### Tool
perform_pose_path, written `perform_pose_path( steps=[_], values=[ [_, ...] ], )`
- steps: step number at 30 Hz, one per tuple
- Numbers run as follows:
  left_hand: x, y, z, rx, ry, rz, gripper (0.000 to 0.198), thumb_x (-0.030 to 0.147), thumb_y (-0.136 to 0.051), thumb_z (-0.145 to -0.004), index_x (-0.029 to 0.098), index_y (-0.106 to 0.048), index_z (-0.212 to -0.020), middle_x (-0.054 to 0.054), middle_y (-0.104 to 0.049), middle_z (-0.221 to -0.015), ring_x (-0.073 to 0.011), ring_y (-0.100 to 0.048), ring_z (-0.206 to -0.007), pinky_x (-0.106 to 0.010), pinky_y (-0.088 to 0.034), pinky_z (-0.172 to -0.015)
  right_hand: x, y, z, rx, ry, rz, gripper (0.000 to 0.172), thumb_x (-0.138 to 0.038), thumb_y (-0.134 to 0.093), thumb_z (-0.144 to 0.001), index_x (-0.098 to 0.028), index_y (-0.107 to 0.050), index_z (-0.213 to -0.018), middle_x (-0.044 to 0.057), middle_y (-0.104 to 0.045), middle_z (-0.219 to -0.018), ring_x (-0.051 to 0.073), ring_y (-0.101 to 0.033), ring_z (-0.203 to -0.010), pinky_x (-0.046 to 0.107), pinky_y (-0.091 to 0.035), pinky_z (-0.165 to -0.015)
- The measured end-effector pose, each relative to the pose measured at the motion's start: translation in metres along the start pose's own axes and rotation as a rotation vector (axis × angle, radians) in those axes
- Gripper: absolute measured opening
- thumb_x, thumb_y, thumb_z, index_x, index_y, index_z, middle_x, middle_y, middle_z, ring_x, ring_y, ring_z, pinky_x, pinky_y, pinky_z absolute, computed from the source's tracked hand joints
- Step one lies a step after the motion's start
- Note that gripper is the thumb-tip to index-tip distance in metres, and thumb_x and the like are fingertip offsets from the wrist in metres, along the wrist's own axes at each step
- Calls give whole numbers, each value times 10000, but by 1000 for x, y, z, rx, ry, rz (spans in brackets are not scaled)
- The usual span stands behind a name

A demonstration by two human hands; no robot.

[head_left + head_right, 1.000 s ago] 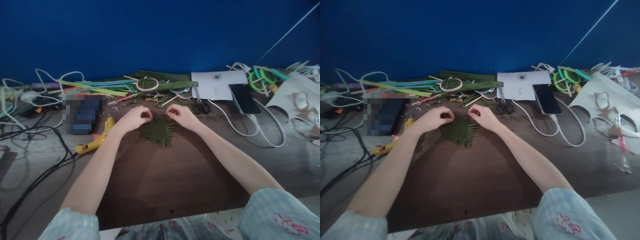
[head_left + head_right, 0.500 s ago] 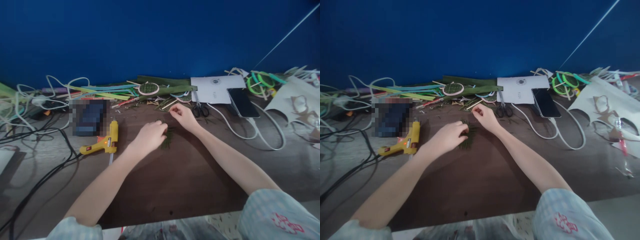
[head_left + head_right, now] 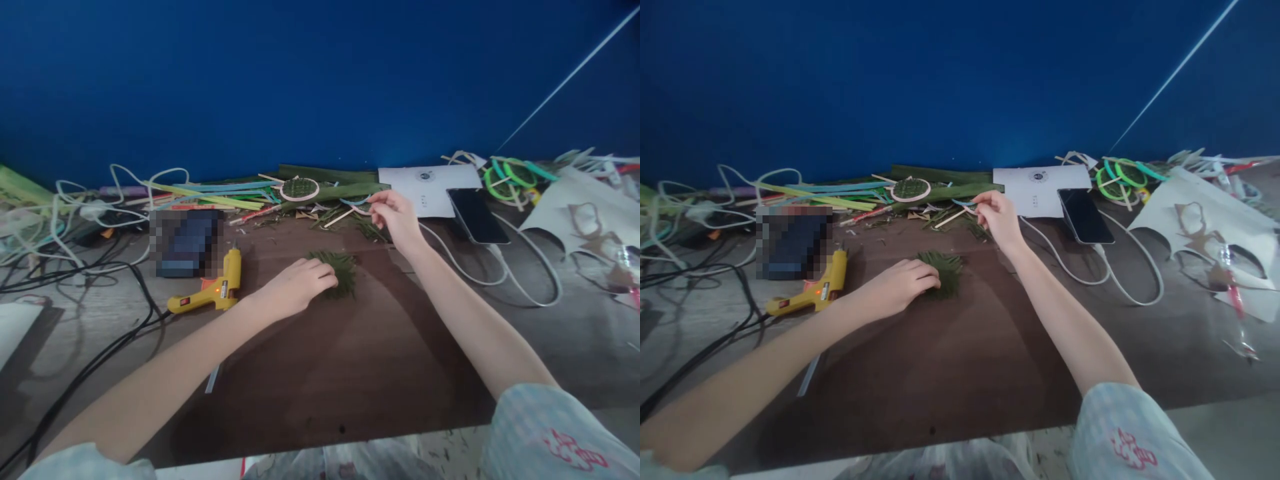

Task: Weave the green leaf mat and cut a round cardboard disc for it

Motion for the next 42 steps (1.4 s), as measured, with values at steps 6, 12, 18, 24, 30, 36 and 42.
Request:
perform_pose_path(
  steps=[6,12,18,24,30,36,42],
  values=[
    [-7,1,3,49,-112,145,344,-37,-402,-796,174,-599,-982,-62,-650,-1070,-194,-566,-1020,-338,-443,-847,-2,24,-15,-50,-102,391,145,-63,-495,-674,-163,-587,-723,6,-586,-650,97,-517,-535,254,-415,-545],
    [-16,-1,4,94,19,350,346,-9,-359,-788,185,-635,-864,-53,-667,-1000,-168,-586,-980,-347,-446,-886,3,11,-10,-233,-97,827,43,-207,-648,-647,-189,-609,-654,25,-611,-656,158,-544,-609,318,-420,-609],
    [-36,8,17,242,288,402,282,42,-389,-798,198,-617,-849,-39,-647,-1047,-178,-540,-1045,-387,-405,-936,16,3,-7,-309,-166,949,135,-222,-698,-624,-201,-576,-568,20,-570,-586,160,-510,-558,323,-376,-553],
    [-56,21,28,296,456,513,201,115,-418,-811,193,-604,-813,-33,-653,-1007,-168,-565,-1009,-372,-402,-954,6,7,-15,-417,-126,824,98,-265,-697,-623,-198,-634,-588,35,-643,-629,156,-541,-547,313,-401,-526],
    [-71,27,28,329,555,585,193,166,-431,-809,197,-614,-862,-13,-661,-1014,-161,-580,-1003,-339,-404,-957,-3,19,-20,-364,-233,728,44,-206,-697,-648,-196,-659,-628,35,-669,-654,180,-592,-643,329,-432,-613],
    [-83,29,19,291,618,672,206,227,-440,-816,197,-633,-883,-26,-672,-1013,-183,-596,-972,-344,-421,-928,-15,16,-20,-408,-169,634,48,-243,-682,-660,-196,-687,-660,46,-691,-699,197,-614,-700,353,-456,-664],
    [-88,32,18,272,675,674,202,229,-448,-803,193,-639,-857,-26,-684,-980,-186,-606,-918,-341,-427,-893,-10,18,-26,-397,-154,699,47,-214,-705,-631,-219,-698,-678,29,-691,-754,219,-616,-768,365,-444,-685]
  ],
)
Point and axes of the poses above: each hand's wrist, its own z-axis away from the middle knuckle, its own y-axis out of the back of the hand, x = y × z, the point moved 7 cm from there along -z, towards the middle knuckle
